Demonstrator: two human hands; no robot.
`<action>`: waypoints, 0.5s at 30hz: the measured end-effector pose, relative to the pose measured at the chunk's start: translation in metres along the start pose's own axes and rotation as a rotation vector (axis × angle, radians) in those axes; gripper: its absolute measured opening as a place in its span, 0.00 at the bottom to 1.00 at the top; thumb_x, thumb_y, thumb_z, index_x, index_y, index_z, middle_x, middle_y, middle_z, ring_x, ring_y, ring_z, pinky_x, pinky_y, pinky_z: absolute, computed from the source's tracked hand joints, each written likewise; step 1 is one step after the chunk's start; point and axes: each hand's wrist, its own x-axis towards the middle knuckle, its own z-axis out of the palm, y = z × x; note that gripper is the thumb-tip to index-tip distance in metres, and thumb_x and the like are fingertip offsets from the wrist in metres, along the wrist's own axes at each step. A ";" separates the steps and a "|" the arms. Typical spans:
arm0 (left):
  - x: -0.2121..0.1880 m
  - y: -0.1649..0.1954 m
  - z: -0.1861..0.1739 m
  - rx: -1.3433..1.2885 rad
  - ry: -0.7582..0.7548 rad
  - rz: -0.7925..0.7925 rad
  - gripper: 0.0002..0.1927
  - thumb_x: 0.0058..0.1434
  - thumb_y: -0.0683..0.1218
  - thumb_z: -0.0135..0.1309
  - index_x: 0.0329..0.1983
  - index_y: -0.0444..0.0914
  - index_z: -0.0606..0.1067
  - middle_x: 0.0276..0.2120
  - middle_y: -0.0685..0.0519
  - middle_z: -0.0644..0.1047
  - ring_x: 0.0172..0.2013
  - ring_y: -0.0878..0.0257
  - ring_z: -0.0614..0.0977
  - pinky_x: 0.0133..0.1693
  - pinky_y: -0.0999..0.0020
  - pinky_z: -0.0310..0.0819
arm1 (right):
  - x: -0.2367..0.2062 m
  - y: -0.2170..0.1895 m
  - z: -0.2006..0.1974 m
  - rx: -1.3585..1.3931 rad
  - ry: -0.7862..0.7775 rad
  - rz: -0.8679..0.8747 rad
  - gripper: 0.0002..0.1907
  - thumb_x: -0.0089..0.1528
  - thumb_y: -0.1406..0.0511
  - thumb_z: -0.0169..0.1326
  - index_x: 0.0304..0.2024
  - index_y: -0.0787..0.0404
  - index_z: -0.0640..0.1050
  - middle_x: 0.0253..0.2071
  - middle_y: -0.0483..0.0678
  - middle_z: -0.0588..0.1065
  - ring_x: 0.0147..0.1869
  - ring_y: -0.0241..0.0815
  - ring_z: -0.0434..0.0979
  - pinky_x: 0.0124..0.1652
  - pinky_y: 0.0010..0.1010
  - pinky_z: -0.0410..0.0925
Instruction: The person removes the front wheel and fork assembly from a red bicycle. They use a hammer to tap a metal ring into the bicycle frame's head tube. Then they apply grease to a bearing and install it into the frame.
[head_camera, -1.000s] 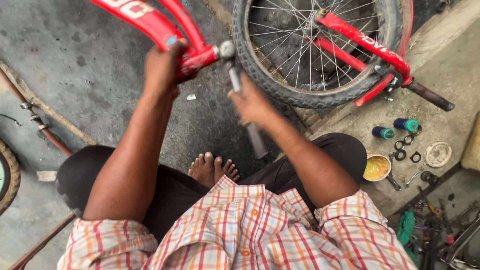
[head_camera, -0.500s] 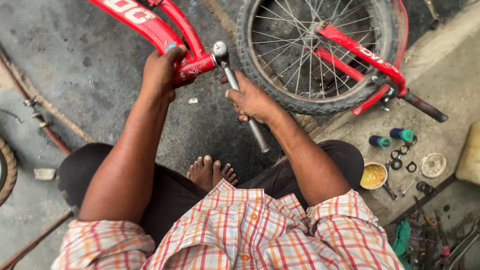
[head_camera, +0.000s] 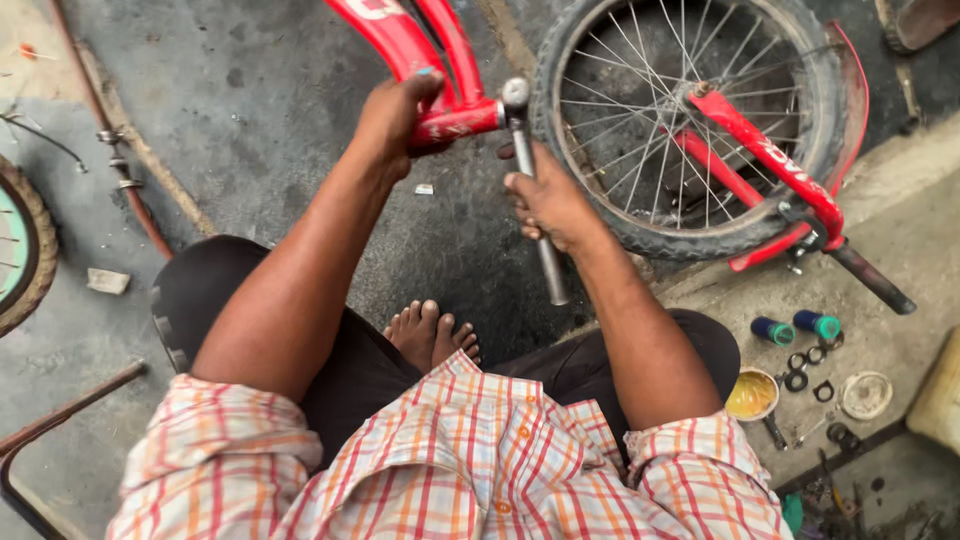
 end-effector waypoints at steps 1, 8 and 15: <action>0.002 0.003 -0.001 -0.054 -0.035 -0.045 0.24 0.64 0.58 0.53 0.54 0.38 0.69 0.40 0.44 0.80 0.30 0.50 0.83 0.31 0.50 0.82 | -0.004 -0.003 -0.001 0.019 0.010 -0.018 0.16 0.67 0.69 0.48 0.57 0.54 0.67 0.23 0.40 0.61 0.18 0.29 0.58 0.14 0.23 0.57; -0.002 0.014 -0.021 -0.024 -0.253 -0.029 0.56 0.46 0.87 0.34 0.65 0.46 0.68 0.54 0.46 0.81 0.51 0.47 0.85 0.45 0.38 0.79 | -0.022 0.010 -0.003 0.270 0.185 -0.079 0.17 0.66 0.70 0.48 0.58 0.54 0.66 0.23 0.40 0.62 0.17 0.29 0.58 0.14 0.23 0.57; -0.017 0.009 -0.020 -0.029 -0.233 0.044 0.62 0.42 0.89 0.34 0.68 0.44 0.69 0.57 0.44 0.80 0.52 0.47 0.86 0.47 0.36 0.82 | -0.027 0.021 0.027 0.039 0.078 -0.031 0.18 0.67 0.70 0.48 0.59 0.53 0.67 0.22 0.39 0.60 0.17 0.29 0.57 0.15 0.24 0.57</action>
